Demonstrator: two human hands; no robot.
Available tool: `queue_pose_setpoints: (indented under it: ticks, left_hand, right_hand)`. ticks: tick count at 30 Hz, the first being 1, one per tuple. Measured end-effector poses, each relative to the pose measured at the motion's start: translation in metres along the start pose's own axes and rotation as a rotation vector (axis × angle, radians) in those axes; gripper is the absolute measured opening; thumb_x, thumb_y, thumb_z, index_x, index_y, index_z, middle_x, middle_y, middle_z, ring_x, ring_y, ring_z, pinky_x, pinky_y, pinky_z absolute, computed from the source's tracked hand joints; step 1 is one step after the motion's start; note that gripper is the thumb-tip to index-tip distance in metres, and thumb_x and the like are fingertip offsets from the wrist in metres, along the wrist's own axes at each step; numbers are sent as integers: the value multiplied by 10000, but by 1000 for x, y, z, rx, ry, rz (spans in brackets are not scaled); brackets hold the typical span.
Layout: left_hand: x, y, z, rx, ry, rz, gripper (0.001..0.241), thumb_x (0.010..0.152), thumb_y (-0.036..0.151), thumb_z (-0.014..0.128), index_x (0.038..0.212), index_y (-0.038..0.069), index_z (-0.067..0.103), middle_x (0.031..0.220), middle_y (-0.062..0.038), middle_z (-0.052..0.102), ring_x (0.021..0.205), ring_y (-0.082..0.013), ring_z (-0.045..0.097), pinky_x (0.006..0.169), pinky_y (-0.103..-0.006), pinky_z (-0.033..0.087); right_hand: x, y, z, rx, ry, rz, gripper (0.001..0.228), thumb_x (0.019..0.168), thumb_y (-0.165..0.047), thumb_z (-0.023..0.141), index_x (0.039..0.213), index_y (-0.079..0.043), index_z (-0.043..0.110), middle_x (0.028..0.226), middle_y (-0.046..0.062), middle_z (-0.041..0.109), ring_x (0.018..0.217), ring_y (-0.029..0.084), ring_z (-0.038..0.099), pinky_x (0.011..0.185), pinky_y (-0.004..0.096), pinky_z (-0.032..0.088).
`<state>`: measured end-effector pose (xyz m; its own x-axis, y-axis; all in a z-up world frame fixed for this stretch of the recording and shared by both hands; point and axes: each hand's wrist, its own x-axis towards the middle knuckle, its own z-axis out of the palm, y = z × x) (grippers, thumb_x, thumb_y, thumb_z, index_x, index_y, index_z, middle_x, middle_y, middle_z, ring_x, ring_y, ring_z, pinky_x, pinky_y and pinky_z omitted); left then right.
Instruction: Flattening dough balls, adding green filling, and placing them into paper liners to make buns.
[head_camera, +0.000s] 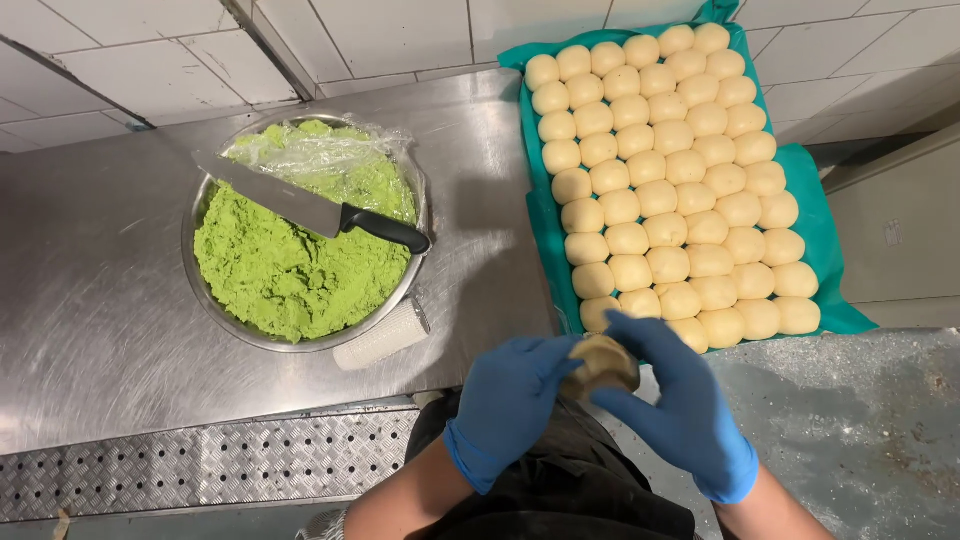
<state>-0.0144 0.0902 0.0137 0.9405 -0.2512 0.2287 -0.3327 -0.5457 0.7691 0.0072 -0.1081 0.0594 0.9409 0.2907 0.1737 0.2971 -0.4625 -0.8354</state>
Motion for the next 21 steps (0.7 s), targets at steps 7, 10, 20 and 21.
queue_pose_setpoints:
  ticks: [7,10,20,21]
  left_hand:
    - [1,19,-1,-510,140,-146,630,918,209,704,1461,-26,489,1120,-235,661,985,-311,679,868,-383,566]
    - [-7,12,4,-771,-63,-125,350,1100,194,566,1375,-19,608,1428,-225,647,1266,-293,680,1069,-360,515]
    - [3,10,0,-906,-159,-481,398,988,155,614,1369,39,628,1133,-139,754,1024,-107,694,917,-328,566]
    - [4,13,-2,-727,-138,-483,362,1010,175,590,1341,55,679,1050,-131,800,943,-113,721,852,-323,592]
  right_hand:
    - [-28,32,27,196,155,346,267,831,-55,745,1093,-60,797,964,69,722,848,166,694,763,288,543]
    - [-24,25,21,259,196,219,229,828,-36,737,1054,-45,774,1027,64,733,938,141,710,821,266,564]
    - [-17,36,14,271,185,305,255,795,-5,770,1049,-21,749,948,56,669,797,117,649,699,265,526]
    - [-13,27,12,326,196,271,338,765,-5,762,1098,-21,708,979,44,651,830,96,647,723,250,534]
